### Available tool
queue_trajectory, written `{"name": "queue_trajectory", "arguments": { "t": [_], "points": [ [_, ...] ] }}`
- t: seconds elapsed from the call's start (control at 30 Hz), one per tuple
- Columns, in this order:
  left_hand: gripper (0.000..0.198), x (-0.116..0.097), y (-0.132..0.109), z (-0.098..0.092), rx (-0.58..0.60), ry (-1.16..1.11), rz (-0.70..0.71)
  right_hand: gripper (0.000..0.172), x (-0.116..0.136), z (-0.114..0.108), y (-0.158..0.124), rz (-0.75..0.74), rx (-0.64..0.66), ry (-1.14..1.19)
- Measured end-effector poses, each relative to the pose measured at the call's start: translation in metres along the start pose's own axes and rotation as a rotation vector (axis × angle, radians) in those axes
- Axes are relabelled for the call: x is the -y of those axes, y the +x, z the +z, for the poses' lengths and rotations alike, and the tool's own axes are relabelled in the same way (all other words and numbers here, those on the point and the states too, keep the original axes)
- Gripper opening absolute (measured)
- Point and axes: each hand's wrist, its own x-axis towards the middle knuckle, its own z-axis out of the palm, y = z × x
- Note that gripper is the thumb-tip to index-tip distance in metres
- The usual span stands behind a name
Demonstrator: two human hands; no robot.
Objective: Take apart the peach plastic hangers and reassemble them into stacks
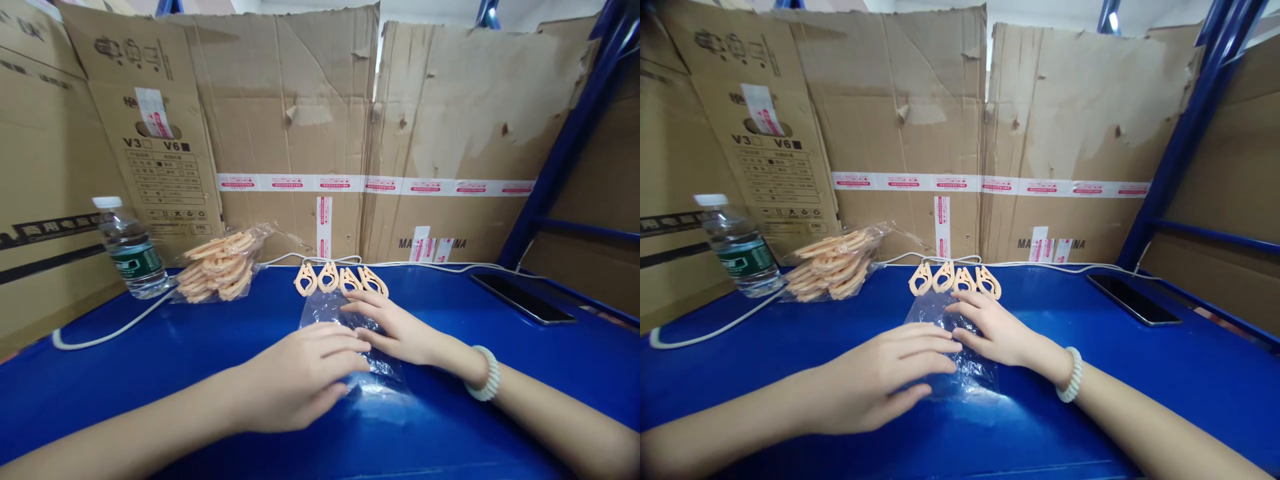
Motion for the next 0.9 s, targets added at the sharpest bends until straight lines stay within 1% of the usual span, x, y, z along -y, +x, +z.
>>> {"name": "queue_trajectory", "arguments": {
  "t": [0.07,0.13,0.17,0.23,0.27,0.37,0.43,0.47,0.5,0.53,0.57,0.6,0.67,0.7,0.77,0.83,0.9],
  "points": [
    [0.024,0.008,-0.004,-0.014,0.012,-0.16,-0.079,0.037,-0.004,0.0,0.0,-0.014,0.036,0.019],
    [0.024,0.017,-0.01,-0.018,-0.051,-0.232,-0.173,0.037,-0.008,-0.001,0.0,-0.027,0.037,0.055],
    [0.023,0.022,-0.014,-0.016,-0.111,-0.232,-0.23,0.037,-0.009,-0.002,0.001,-0.031,0.019,0.074],
    [0.023,0.028,-0.022,-0.006,-0.238,-0.201,-0.338,0.035,-0.01,-0.004,0.003,-0.035,-0.044,0.107],
    [0.024,0.029,-0.026,0.001,-0.273,-0.183,-0.365,0.032,-0.011,-0.004,0.004,-0.036,-0.083,0.121],
    [0.026,0.026,-0.035,0.018,-0.3,-0.172,-0.354,0.026,-0.021,-0.007,0.008,-0.022,-0.217,0.149],
    [0.027,0.02,-0.038,0.023,-0.334,-0.173,-0.311,0.026,-0.035,-0.009,0.012,0.01,-0.28,0.112],
    [0.028,0.018,-0.038,0.023,-0.345,-0.174,-0.285,0.027,-0.044,-0.011,0.014,0.023,-0.282,0.062],
    [0.031,0.015,-0.037,0.023,-0.346,-0.176,-0.26,0.028,-0.055,-0.013,0.017,0.034,-0.252,-0.011],
    [0.034,0.013,-0.037,0.023,-0.333,-0.183,-0.236,0.031,-0.066,-0.014,0.02,0.039,-0.191,-0.099],
    [0.038,0.011,-0.037,0.022,-0.311,-0.193,-0.217,0.036,-0.077,-0.016,0.024,0.042,-0.099,-0.191],
    [0.042,0.01,-0.037,0.022,-0.286,-0.205,-0.2,0.043,-0.088,-0.018,0.028,0.051,0.004,-0.27],
    [0.048,0.007,-0.037,0.022,-0.231,-0.223,-0.175,0.056,-0.107,-0.019,0.038,0.064,0.118,-0.332],
    [0.051,0.007,-0.038,0.022,-0.205,-0.227,-0.166,0.06,-0.114,-0.019,0.042,0.07,0.159,-0.344],
    [0.054,0.006,-0.039,0.022,-0.162,-0.233,-0.163,0.064,-0.125,-0.019,0.05,0.074,0.232,-0.352],
    [0.056,0.006,-0.04,0.022,-0.132,-0.237,-0.164,0.064,-0.131,-0.019,0.054,0.076,0.294,-0.364],
    [0.056,0.006,-0.04,0.021,-0.109,-0.237,-0.152,0.063,-0.134,-0.02,0.053,0.079,0.33,-0.385]
  ]
}}
